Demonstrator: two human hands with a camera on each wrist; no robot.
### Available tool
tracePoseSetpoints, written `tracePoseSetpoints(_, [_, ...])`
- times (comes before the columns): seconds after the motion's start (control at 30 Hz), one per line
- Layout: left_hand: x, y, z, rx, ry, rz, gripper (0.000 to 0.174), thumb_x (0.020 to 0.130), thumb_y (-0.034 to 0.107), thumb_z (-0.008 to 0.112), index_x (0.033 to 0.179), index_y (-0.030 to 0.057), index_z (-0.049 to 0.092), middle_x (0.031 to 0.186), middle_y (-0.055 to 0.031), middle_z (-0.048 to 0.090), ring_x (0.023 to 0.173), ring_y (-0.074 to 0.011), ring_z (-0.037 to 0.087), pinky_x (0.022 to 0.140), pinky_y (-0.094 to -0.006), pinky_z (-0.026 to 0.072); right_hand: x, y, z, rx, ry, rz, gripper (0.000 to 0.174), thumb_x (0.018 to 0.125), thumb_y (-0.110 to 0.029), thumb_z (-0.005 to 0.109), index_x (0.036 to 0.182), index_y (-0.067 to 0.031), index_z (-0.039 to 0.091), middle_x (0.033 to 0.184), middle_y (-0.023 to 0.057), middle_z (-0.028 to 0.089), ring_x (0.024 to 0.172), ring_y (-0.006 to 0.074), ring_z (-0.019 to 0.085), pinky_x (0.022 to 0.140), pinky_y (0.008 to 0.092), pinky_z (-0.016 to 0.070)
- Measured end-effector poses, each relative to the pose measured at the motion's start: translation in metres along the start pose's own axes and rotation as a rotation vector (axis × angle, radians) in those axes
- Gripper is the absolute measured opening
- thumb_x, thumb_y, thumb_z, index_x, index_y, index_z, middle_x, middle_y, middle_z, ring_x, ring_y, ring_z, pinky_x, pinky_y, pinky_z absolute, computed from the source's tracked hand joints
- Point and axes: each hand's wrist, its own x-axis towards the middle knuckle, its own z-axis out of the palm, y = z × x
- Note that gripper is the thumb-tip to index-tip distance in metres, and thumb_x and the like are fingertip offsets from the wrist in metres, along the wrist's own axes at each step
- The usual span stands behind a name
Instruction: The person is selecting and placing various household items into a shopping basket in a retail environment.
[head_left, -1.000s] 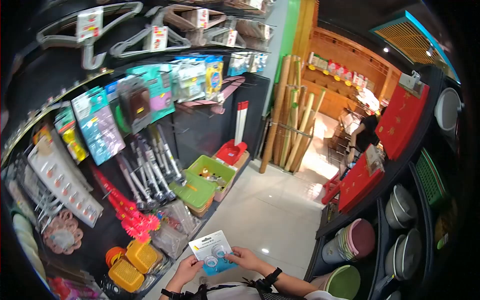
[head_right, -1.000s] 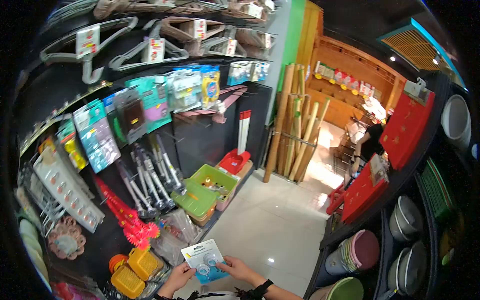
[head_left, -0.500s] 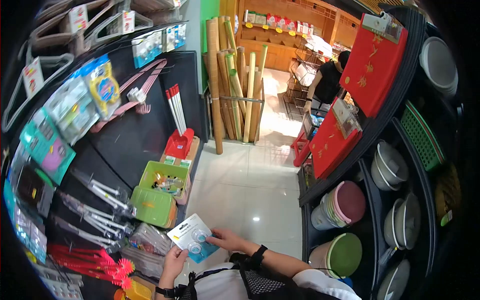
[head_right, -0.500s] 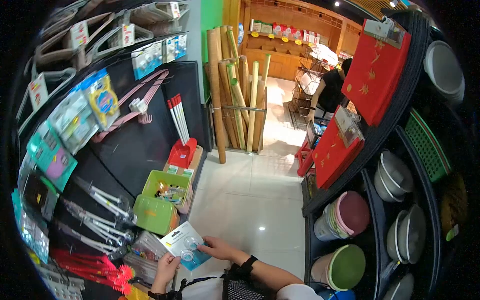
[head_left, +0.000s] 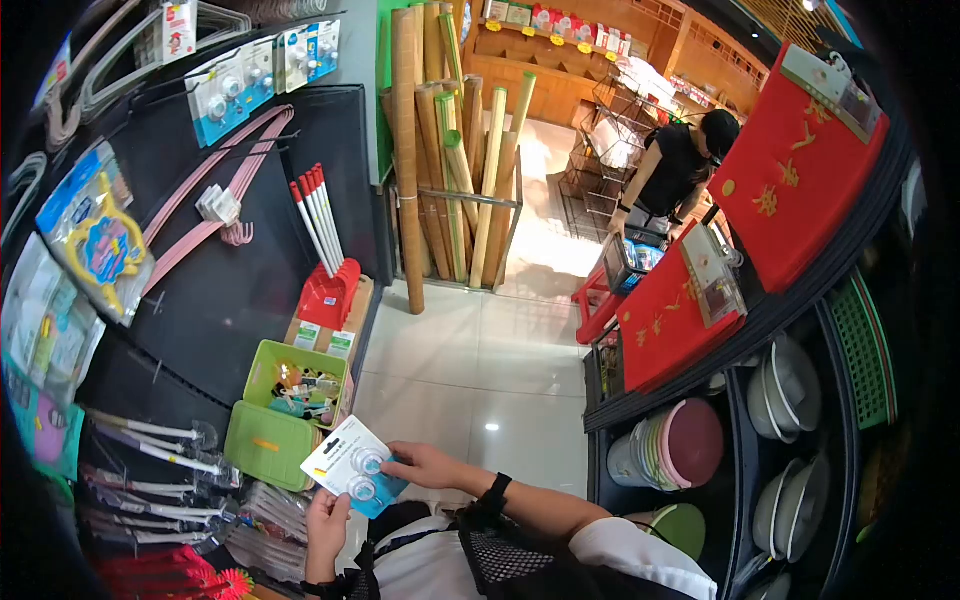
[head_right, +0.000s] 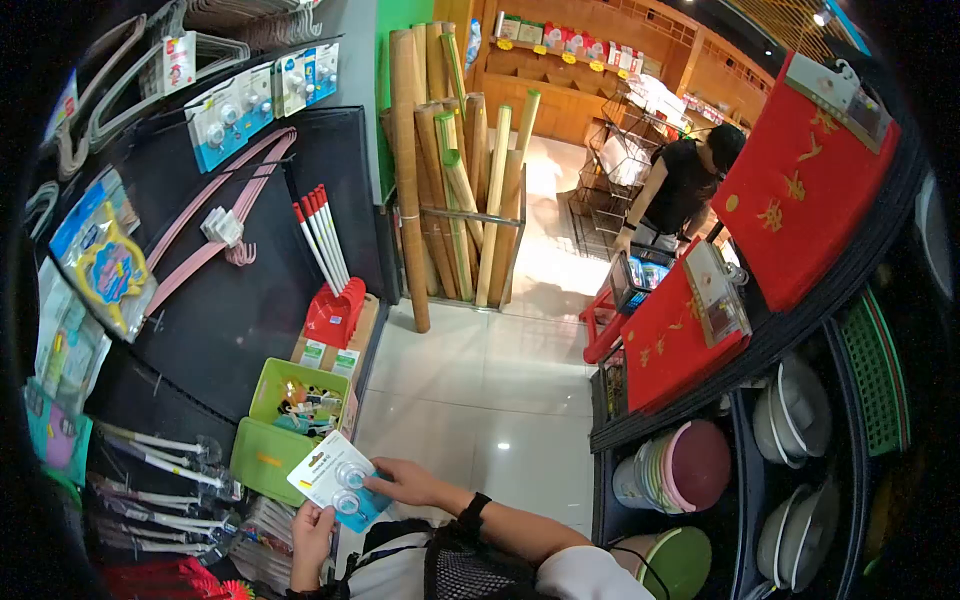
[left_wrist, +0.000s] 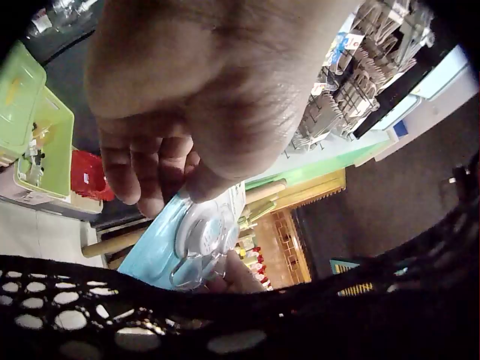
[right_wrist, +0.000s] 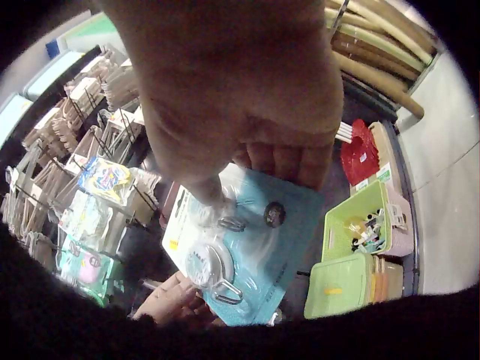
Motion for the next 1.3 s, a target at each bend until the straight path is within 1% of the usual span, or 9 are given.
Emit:
tracePoseSetpoints(0.13, [0.066, 0.023, -0.005, -0.006, -0.013, 0.078, 0.013, 0.097, 0.006, 0.057, 0.109, 0.0013, 0.060, 0.084, 0.0008, 0.064, 0.066, -0.0039, 0.053, 0.057, -0.0193, 0.0413, 0.064, 0.013, -0.025, -0.010, 0.109, -0.080, 0.047, 0.097, -0.038, 0.062, 0.126, -0.0018, 0.060, 0.100, 0.0131, 0.070, 0.089, 0.0196, 0.064, 0.082, 0.0352, 0.0511])
tracePoseSetpoints(0.23, [0.118, 0.044, -0.017, -0.070, -0.077, 0.062, 0.013, 0.098, 0.004, 0.055, 0.110, 0.0009, 0.059, 0.084, 0.0002, 0.064, 0.065, -0.0037, 0.052, 0.057, -0.0191, 0.0403, 0.095, -0.032, -0.054, -0.083, 0.126, -0.058, 0.047, 0.097, -0.039, 0.061, 0.126, -0.0018, 0.060, 0.100, 0.0144, 0.070, 0.089, 0.0211, 0.065, 0.081, 0.0363, 0.0512])
tracePoseSetpoints(0.4, [0.174, 0.102, -0.017, -0.065, -0.083, 0.174, 0.023, 0.098, 0.005, 0.056, 0.119, -0.0032, 0.060, 0.098, -0.0034, 0.067, 0.078, -0.0061, 0.056, 0.069, -0.0227, 0.0459, 0.139, -0.078, -0.086, -0.199, 0.184, -0.097, 0.045, 0.098, -0.036, 0.062, 0.128, -0.0024, 0.058, 0.098, 0.0099, 0.068, 0.086, 0.0152, 0.062, 0.077, 0.0331, 0.0510])
tracePoseSetpoints(0.47, [0.196, 0.113, -0.025, -0.008, -0.073, 0.299, 0.024, 0.097, 0.006, 0.057, 0.119, -0.0034, 0.060, 0.103, -0.0047, 0.068, 0.087, -0.0081, 0.060, 0.076, -0.0248, 0.0491, 0.163, -0.089, -0.094, -0.129, 0.225, -0.220, 0.046, 0.098, -0.038, 0.061, 0.128, -0.0027, 0.058, 0.098, 0.0096, 0.069, 0.087, 0.0158, 0.063, 0.078, 0.0327, 0.0516])
tracePoseSetpoints(0.57, [0.217, 0.136, -0.028, 0.000, -0.097, 0.268, 0.026, 0.097, 0.006, 0.058, 0.122, -0.0028, 0.060, 0.108, -0.0059, 0.069, 0.094, -0.0086, 0.060, 0.082, -0.0266, 0.0501, 0.178, -0.125, -0.117, -0.196, 0.201, -0.139, 0.047, 0.097, -0.040, 0.061, 0.128, -0.0032, 0.059, 0.104, 0.0148, 0.070, 0.091, 0.0226, 0.066, 0.083, 0.0360, 0.0522])
tracePoseSetpoints(0.93, [0.299, 0.256, -0.015, 0.076, 0.111, 0.479, 0.017, 0.098, 0.014, 0.060, 0.105, -0.0019, 0.061, 0.081, -0.0003, 0.062, 0.072, -0.0044, 0.052, 0.065, -0.0245, 0.0455, 0.270, -0.240, -0.206, -0.244, 0.156, -0.397, 0.040, 0.097, -0.029, 0.065, 0.124, 0.0003, 0.061, 0.090, 0.0131, 0.069, 0.082, 0.0177, 0.067, 0.075, 0.0330, 0.0533])
tracePoseSetpoints(1.1, [0.344, 0.362, 0.007, 0.214, 0.294, 0.605, 0.016, 0.098, 0.013, 0.060, 0.105, -0.0014, 0.062, 0.084, -0.0007, 0.064, 0.074, -0.0038, 0.053, 0.067, -0.0233, 0.0457, 0.343, -0.295, -0.270, -0.083, 0.058, -0.575, 0.038, 0.098, -0.023, 0.064, 0.126, 0.0019, 0.059, 0.095, 0.0074, 0.069, 0.089, 0.0100, 0.062, 0.080, 0.0286, 0.0516])
tracePoseSetpoints(1.17, [0.367, 0.391, 0.014, 0.139, 0.299, 0.661, 0.015, 0.099, 0.011, 0.059, 0.107, -0.0014, 0.062, 0.088, -0.0002, 0.065, 0.077, -0.0038, 0.053, 0.068, -0.0226, 0.0460, 0.372, -0.323, -0.301, -0.189, -0.028, -0.583, 0.038, 0.101, -0.015, 0.059, 0.133, 0.0053, 0.052, 0.116, 0.0064, 0.065, 0.105, 0.0107, 0.060, 0.090, 0.0280, 0.0500])
tracePoseSetpoints(1.3, [0.409, 0.445, 0.020, 0.151, 0.385, 0.776, 0.019, 0.100, 0.012, 0.058, 0.113, -0.0013, 0.062, 0.089, 0.0023, 0.062, 0.077, -0.0030, 0.051, 0.067, -0.0211, 0.0431, 0.422, -0.375, -0.333, -0.126, -0.058, -0.717, 0.037, 0.101, -0.015, 0.059, 0.132, 0.0046, 0.052, 0.110, 0.0040, 0.065, 0.098, 0.0085, 0.061, 0.085, 0.0263, 0.0505])
